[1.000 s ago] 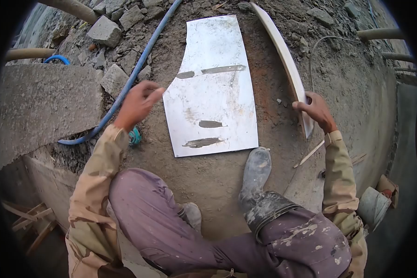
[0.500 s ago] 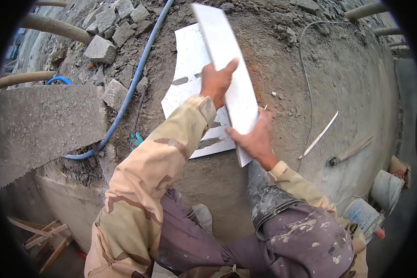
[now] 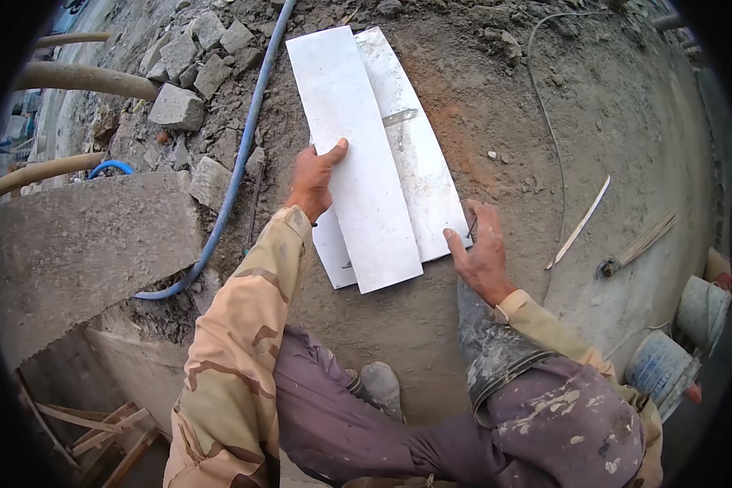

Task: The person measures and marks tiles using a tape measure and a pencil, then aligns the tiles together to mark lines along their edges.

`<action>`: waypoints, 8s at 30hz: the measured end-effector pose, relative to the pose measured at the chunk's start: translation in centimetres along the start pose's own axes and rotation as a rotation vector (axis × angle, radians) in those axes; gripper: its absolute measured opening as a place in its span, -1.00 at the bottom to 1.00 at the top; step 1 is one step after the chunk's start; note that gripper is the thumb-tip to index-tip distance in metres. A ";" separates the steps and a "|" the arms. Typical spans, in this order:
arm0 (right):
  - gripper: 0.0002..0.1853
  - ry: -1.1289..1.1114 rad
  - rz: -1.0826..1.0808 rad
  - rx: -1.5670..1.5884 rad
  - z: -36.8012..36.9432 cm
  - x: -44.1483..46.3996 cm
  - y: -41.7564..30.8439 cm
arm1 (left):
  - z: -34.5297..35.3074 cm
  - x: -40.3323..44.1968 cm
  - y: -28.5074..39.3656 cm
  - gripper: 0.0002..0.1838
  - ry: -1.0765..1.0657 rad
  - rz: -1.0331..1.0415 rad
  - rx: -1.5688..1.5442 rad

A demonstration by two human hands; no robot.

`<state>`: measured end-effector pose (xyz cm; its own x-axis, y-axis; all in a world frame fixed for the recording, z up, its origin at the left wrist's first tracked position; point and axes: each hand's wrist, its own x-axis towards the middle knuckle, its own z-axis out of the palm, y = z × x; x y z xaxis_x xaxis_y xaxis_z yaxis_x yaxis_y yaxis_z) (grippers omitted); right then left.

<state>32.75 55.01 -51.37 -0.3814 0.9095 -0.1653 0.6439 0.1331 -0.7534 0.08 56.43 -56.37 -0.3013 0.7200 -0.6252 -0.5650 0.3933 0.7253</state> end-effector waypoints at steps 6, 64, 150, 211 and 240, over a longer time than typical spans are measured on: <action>-0.38 0.080 -0.023 -0.081 -0.2 -0.8 2.2 | -0.7 1.9 -1.8 -0.57 0.067 -0.015 -0.052; -0.79 0.169 -0.218 -0.174 1.9 -2.4 7.8 | -5.4 2.1 -1.6 -0.41 0.090 0.040 -0.027; -0.73 -0.127 -0.258 -0.103 -1.3 -1.0 4.3 | -0.2 2.7 -3.7 -0.64 0.133 0.096 0.016; -0.75 -0.168 -0.135 -0.057 -1.5 -1.4 4.4 | -0.9 2.8 -2.8 -0.61 0.498 0.147 0.156; -0.78 -0.076 -0.095 -0.145 -2.8 -1.4 5.5 | -21.1 -15.8 -5.1 0.10 0.449 0.268 1.690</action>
<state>38.70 55.56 -53.44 -0.4906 0.8584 -0.1499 0.6894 0.2771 -0.6693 -8.49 30.96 -56.24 -0.5755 0.7742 -0.2634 0.7799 0.6165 0.1079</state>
